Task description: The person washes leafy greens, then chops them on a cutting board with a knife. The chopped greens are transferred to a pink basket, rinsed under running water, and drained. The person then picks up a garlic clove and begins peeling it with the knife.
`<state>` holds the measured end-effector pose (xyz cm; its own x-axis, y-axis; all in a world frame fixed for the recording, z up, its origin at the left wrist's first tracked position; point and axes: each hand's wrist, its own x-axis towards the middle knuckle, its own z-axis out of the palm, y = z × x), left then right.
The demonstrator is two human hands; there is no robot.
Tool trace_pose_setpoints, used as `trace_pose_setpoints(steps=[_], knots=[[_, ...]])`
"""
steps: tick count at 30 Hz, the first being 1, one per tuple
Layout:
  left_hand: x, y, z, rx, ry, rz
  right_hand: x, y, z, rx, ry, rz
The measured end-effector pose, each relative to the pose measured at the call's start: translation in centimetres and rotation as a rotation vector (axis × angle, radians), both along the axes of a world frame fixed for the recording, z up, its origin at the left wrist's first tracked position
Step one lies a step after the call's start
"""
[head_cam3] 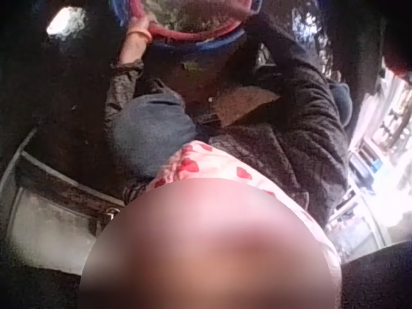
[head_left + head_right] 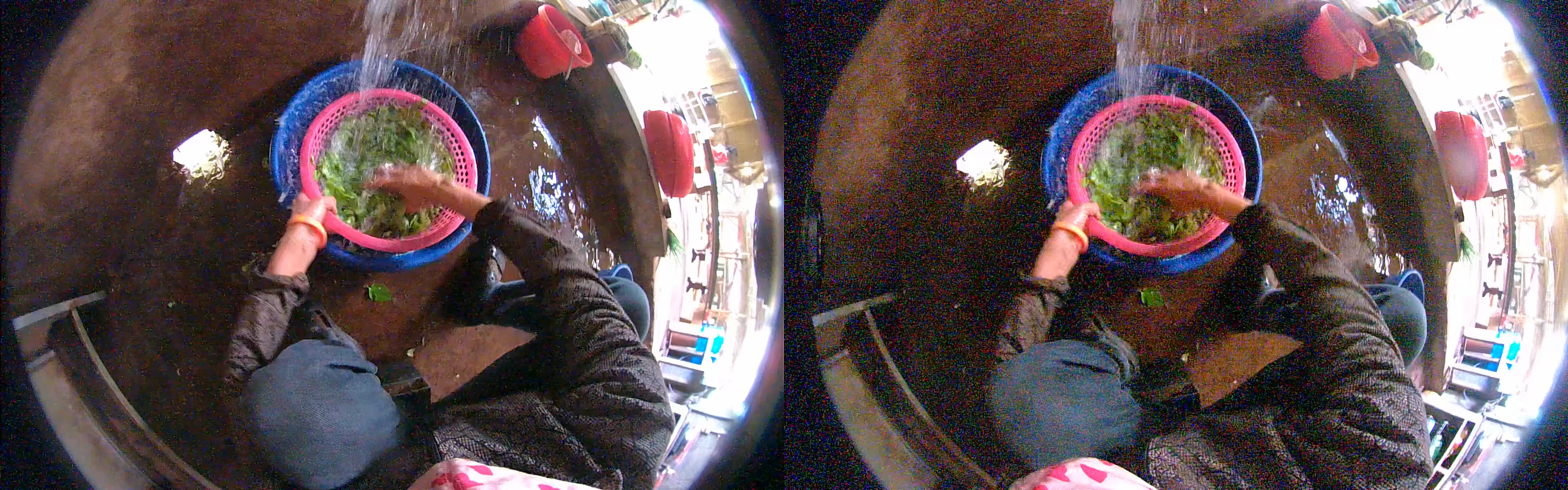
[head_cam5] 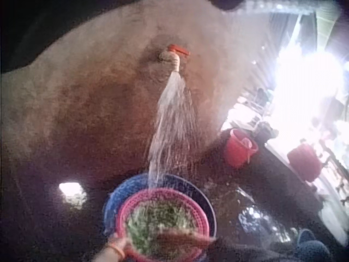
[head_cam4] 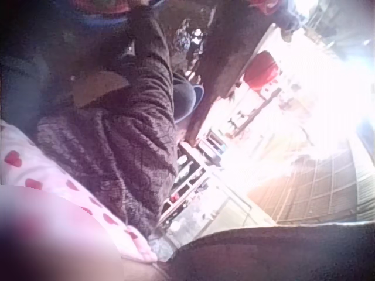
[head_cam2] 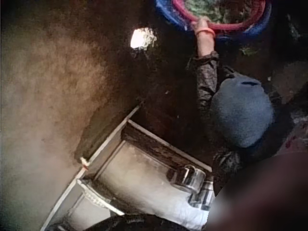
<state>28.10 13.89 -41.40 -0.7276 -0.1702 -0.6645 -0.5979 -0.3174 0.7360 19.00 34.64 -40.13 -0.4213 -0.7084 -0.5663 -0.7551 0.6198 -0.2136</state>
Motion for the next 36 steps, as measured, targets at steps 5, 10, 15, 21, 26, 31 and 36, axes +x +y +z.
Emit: trace_pose_setpoints(steps=[5,10,15,21,26,31,36], knots=[[4.0,6.6,-1.4,-0.083,-0.135,0.148,-1.1,-0.2,-1.3,-0.170,0.230,-0.523],[-0.5,-0.9,-3.9,0.016,0.037,0.004,0.3,1.7,-2.7,-0.190,0.104,0.010],[-3.5,-1.7,-3.0,-0.290,0.111,-0.155,0.2,1.1,-1.7,-0.407,0.376,-0.616],[-1.7,0.2,-2.4,-0.535,0.067,-0.054,2.4,3.0,-1.5,0.030,0.499,-0.181],[0.9,3.3,-3.3,-0.357,-0.063,-0.059,4.0,6.6,-5.2,-0.381,0.264,-0.540],[2.7,4.1,-3.3,-0.148,-0.124,0.041,2.2,4.6,-3.8,-0.186,0.274,-0.335],[1.8,3.4,-4.0,-0.205,-0.131,-0.094,2.0,1.0,-0.1,-0.252,0.284,-0.605]])
